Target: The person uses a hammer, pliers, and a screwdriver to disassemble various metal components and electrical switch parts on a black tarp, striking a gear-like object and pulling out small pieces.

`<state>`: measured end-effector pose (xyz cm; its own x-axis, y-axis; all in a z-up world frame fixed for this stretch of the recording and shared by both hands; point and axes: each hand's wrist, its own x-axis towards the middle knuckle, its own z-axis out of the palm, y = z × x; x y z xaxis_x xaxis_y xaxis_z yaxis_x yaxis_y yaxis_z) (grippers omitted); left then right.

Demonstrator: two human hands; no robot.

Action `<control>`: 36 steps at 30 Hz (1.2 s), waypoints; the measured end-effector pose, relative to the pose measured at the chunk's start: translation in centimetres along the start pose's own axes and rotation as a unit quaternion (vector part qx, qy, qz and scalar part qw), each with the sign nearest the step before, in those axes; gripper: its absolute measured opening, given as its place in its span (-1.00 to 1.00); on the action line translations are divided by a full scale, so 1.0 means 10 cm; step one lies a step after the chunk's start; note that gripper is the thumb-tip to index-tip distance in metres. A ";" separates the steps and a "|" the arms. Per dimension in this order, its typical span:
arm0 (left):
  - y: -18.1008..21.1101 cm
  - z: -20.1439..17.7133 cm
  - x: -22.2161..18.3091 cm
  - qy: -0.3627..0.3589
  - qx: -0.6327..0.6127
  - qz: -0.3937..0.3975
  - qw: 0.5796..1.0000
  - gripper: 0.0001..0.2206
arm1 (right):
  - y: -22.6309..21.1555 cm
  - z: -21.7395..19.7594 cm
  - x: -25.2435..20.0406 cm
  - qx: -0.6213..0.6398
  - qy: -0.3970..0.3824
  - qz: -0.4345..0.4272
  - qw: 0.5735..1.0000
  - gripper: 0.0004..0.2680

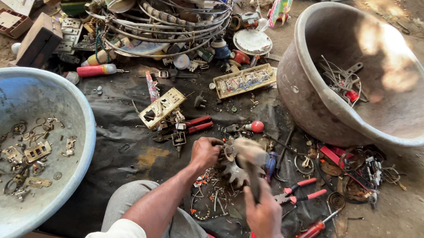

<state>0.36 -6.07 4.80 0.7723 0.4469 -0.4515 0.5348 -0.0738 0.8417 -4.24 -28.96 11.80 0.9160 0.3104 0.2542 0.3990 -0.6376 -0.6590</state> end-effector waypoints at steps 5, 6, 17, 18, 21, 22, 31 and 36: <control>0.05 -0.03 0.01 0.003 0.028 -0.002 1.000 -0.78 | 0.03 0.01 0.12 -0.094 -0.103 0.105 0.985 -0.67; 0.02 -0.05 -0.02 0.003 0.022 -0.005 1.000 -0.79 | 0.02 -0.02 0.06 -0.085 -0.105 0.134 0.982 -0.65; 0.08 -0.08 -0.04 0.013 0.033 0.044 0.998 -0.79 | 0.04 0.03 0.12 -0.097 -0.098 0.042 0.990 -0.72; 0.10 -0.08 -0.04 0.008 0.035 0.026 0.999 -0.79 | 0.06 0.01 0.14 -0.109 -0.090 0.058 0.988 -0.73; 0.09 -0.05 -0.07 -0.012 0.034 -0.016 0.999 -0.79 | 0.12 -0.08 0.07 -0.055 -0.073 0.151 0.984 -0.63; 0.09 -0.05 -0.07 -0.015 0.029 -0.013 0.999 -0.79 | 0.12 -0.08 0.05 -0.048 -0.055 0.111 0.991 -0.64; 0.13 -0.04 -0.13 0.058 0.069 0.169 0.981 -0.79 | -0.03 -0.03 0.12 -0.064 -0.060 0.039 0.995 -0.67; 0.01 -0.05 -0.25 0.066 0.155 0.416 0.894 -0.64 | -0.03 -0.12 0.03 0.037 -0.035 0.127 0.991 -0.64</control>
<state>-1.68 -6.72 6.12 0.9104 0.2235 0.3483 -0.1198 -0.6634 0.7387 -4.01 -29.53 12.97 0.9801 0.1970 0.0252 0.1497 -0.6492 -0.7458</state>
